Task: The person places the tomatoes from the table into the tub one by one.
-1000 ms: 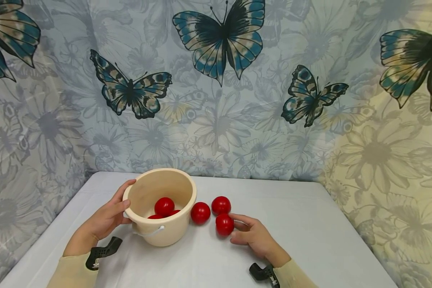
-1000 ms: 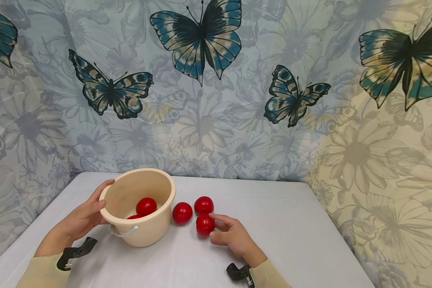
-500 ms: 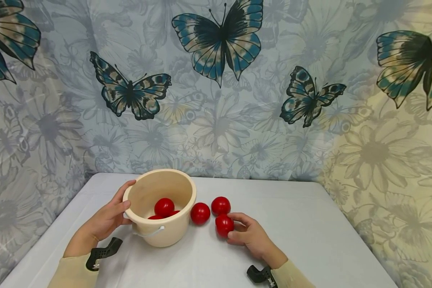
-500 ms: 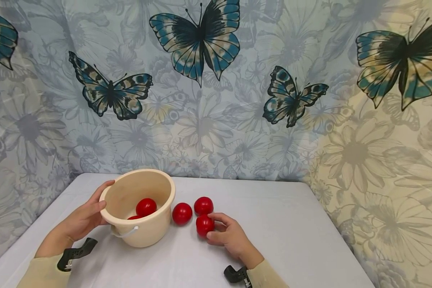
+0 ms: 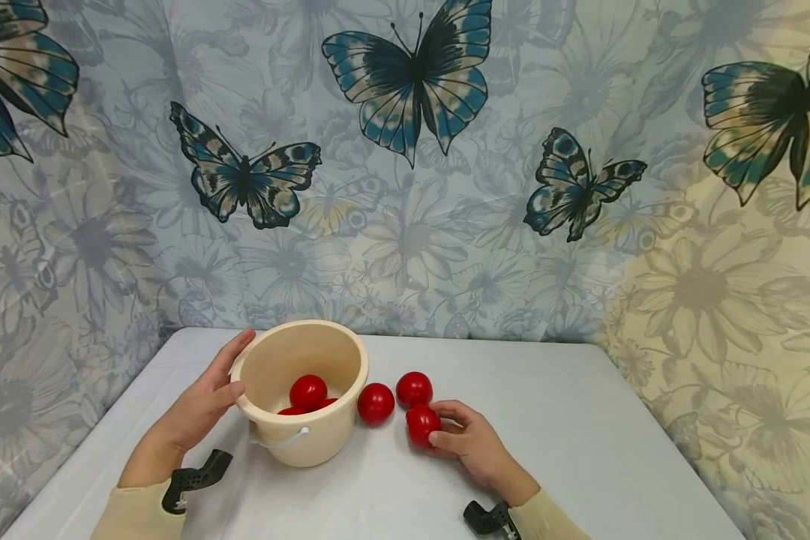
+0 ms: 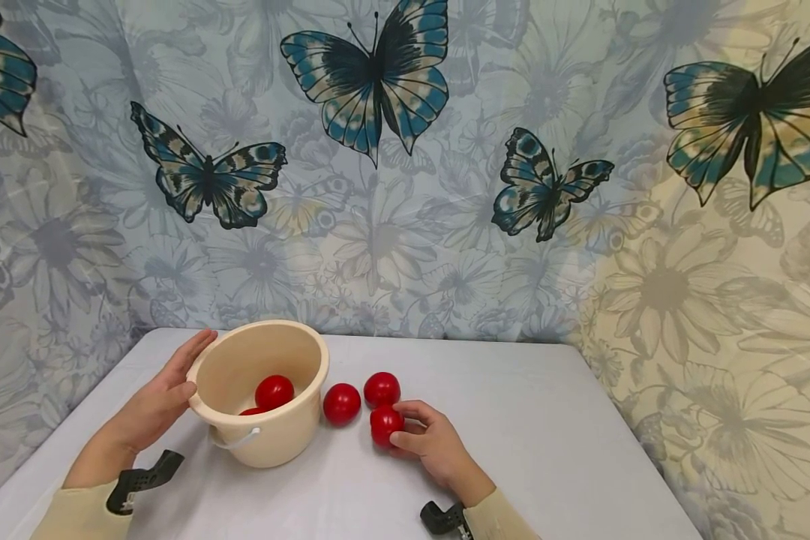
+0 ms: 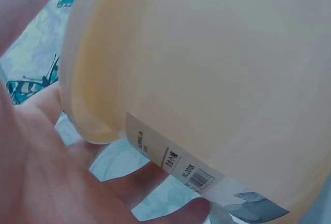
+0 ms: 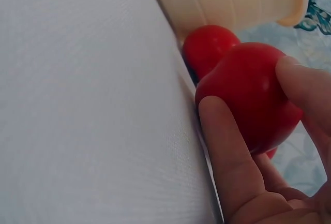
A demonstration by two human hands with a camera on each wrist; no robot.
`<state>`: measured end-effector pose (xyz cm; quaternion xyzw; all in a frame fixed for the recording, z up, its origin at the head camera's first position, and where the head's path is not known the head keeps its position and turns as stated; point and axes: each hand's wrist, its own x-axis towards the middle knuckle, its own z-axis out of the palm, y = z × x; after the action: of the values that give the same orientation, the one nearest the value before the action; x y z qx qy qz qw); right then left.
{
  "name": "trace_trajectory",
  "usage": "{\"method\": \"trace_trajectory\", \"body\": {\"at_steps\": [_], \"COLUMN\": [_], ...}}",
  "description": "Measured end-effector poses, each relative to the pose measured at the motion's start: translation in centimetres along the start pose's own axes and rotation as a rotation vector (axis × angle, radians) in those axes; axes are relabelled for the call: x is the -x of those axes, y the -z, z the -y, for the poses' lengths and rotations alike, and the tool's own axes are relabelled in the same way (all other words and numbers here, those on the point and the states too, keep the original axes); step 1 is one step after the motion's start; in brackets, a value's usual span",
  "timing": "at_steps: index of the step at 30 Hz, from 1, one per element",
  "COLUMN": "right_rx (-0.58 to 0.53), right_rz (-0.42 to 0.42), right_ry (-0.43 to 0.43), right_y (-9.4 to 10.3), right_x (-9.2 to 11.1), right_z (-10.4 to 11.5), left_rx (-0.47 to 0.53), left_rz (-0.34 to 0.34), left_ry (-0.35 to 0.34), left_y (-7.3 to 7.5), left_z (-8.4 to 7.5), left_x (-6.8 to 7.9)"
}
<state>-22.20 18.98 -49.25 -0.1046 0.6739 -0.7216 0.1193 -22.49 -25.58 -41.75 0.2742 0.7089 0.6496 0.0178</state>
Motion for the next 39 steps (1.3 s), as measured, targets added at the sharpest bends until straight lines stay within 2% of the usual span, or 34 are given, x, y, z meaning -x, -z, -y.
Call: {"method": "trace_trajectory", "body": {"at_steps": [4,14,24,33,39], "right_rx": [0.004,0.019,-0.086,-0.174,-0.205], "right_rz": [-0.006,0.003,0.002,-0.008,-0.051], "right_ry": [0.000,0.002,-0.011,-0.014,-0.008], "right_y": [0.1,0.3,0.6,1.1,1.6], "right_x": [-0.1,-0.2,-0.2,-0.1,0.0], "right_z": [-0.2,-0.5,-0.5,0.0,0.4], "left_rx": [0.013,0.038,0.064,0.048,0.068], "left_rz": [0.002,-0.043,-0.042,-0.045,-0.038], "left_ry": [-0.007,-0.025,-0.035,-0.035,-0.033], "left_y": [-0.3,-0.6,-0.5,-0.5,-0.5], "left_z": [0.0,0.9,1.4,1.3,1.3], "left_x": [-0.1,0.0,-0.1,-0.1,-0.1]}}
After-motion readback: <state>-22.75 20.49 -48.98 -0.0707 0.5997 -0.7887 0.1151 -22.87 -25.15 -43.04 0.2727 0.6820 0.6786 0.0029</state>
